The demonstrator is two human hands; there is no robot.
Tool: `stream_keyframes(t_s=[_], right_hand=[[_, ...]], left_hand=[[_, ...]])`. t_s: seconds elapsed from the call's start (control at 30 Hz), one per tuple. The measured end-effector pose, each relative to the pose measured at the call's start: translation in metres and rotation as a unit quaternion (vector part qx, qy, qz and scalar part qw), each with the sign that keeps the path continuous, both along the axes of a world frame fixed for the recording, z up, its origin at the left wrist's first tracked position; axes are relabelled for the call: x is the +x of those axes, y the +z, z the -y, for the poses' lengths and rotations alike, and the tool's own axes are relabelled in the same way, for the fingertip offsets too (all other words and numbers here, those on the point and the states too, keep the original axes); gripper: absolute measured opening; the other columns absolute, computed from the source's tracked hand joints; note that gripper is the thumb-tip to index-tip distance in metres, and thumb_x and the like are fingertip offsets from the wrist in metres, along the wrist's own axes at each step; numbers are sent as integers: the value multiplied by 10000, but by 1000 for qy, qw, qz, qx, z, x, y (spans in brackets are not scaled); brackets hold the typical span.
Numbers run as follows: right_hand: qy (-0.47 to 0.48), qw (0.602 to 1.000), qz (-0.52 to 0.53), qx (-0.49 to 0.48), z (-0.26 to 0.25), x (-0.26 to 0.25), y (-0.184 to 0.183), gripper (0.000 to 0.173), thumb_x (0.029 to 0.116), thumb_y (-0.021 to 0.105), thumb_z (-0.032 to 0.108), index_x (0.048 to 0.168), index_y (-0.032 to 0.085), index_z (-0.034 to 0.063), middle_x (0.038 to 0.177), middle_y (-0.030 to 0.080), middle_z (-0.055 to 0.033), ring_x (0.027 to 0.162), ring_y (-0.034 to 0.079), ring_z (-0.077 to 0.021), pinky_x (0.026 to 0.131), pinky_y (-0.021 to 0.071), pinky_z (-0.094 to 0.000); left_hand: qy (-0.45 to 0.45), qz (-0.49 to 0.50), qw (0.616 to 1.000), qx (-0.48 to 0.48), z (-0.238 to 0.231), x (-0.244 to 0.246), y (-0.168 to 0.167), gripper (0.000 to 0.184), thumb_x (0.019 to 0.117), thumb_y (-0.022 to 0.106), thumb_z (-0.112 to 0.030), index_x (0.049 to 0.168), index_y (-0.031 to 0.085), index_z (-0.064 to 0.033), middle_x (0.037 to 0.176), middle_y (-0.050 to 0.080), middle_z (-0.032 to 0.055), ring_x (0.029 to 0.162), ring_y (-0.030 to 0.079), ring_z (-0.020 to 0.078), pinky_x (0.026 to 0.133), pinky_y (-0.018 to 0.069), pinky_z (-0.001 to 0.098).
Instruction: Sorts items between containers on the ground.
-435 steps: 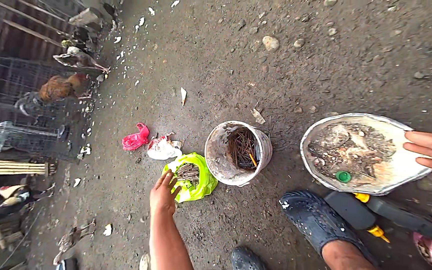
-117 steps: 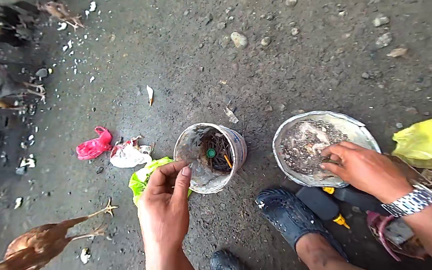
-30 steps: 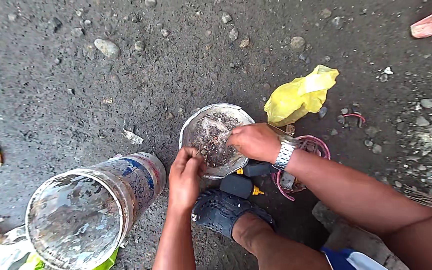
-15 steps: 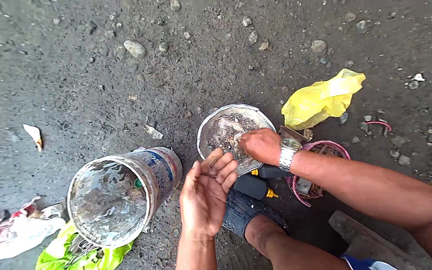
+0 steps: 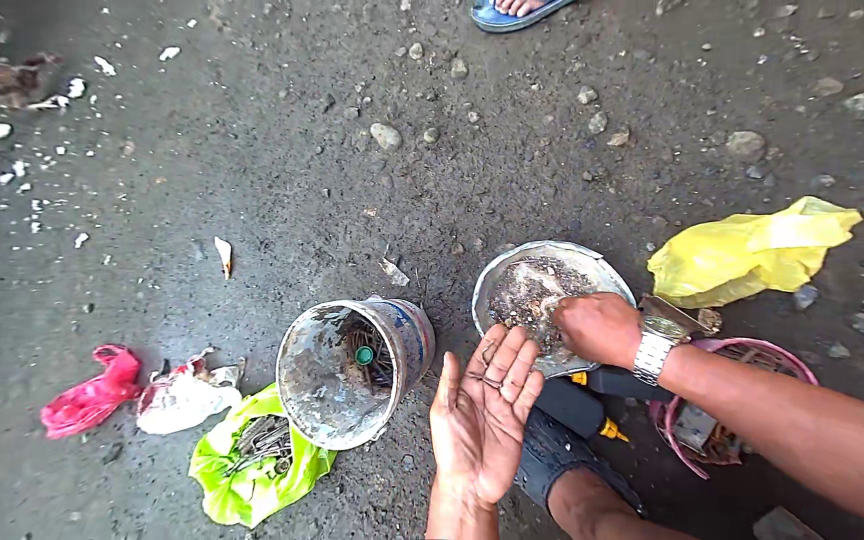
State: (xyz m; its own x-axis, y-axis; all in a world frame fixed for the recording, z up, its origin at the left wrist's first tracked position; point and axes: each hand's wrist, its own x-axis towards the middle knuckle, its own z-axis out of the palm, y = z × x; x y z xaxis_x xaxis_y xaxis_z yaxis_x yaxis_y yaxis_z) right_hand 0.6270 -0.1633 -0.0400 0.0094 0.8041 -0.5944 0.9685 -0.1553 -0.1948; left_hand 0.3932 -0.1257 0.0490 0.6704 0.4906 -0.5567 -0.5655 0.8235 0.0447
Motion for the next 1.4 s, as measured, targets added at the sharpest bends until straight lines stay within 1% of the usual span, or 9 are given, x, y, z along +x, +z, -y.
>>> stream_keyframes(t_s=[0.5,0.73,0.87,0.93,1.0,1.17,1.3,1.37,1.4], right_hand=[[-41,999,13,23,8,7,2,172,983,629,295,1028,770,207,1062,738,-22,957,717,-249,800,590,-493],[-48,983,-17,176,14,25,-2,109,885,784,229,989,799,198,974,750,-57,814,729,-319,642,593,-600],[-42,983,-59,168,16,31,-11,141,926,748,189,1047,793,133,1025,750,-129,877,729,-391,676,570,-664],[-45,988,-64,134,15,31,-11,143,947,721,191,1057,788,129,1052,747,-138,931,727,-384,735,572,-651],[-47,991,-62,111,14,28,-11,144,952,719,206,1062,791,148,1064,747,-130,953,725,-367,759,572,-633],[-34,985,-49,160,21,34,-22,127,923,752,252,1023,798,188,1011,755,-76,864,737,-330,669,584,-615],[-101,967,-135,190,16,35,3,156,948,727,245,1048,803,154,971,759,-112,864,734,-340,725,572,-637],[-252,921,-261,144,15,34,32,189,1034,622,225,1073,787,141,865,732,-58,747,686,-208,689,578,-472],[-355,847,-378,121,17,32,39,273,1082,510,186,1087,769,99,756,649,-34,610,568,-134,574,499,-330]], left_hand=[[50,-69,996,-40,-3,-5,2,778,1074,122,-583,1474,480,-22,1439,573,228,1362,545,360,1135,436,506],[82,-61,984,144,-18,-63,58,272,1091,453,-195,1118,669,-32,1056,704,202,1028,713,358,864,603,475],[165,-411,849,289,-40,-183,101,335,1102,418,-277,1068,711,-119,944,749,105,880,755,248,735,639,392],[166,-638,724,201,-58,-234,85,306,1124,354,-205,1172,616,-53,958,741,128,847,752,243,703,630,384],[97,-738,658,116,-74,-277,53,327,1112,412,-187,1372,540,-35,1173,703,161,984,711,258,795,579,416],[20,-798,598,77,-81,-298,37,461,1079,503,-223,1520,445,-101,1506,472,228,1261,558,420,910,516,611],[31,-806,548,221,-64,-274,85,459,1060,531,-237,1482,480,-62,1423,557,181,1158,643,300,891,572,501],[34,-751,571,330,-58,-246,108,467,1070,497,-221,1495,433,-40,1380,578,117,1106,659,214,854,594,416],[36,-713,591,376,-56,-228,117,431,1086,444,-201,1484,416,-39,1333,608,70,1047,680,164,788,601,347]])
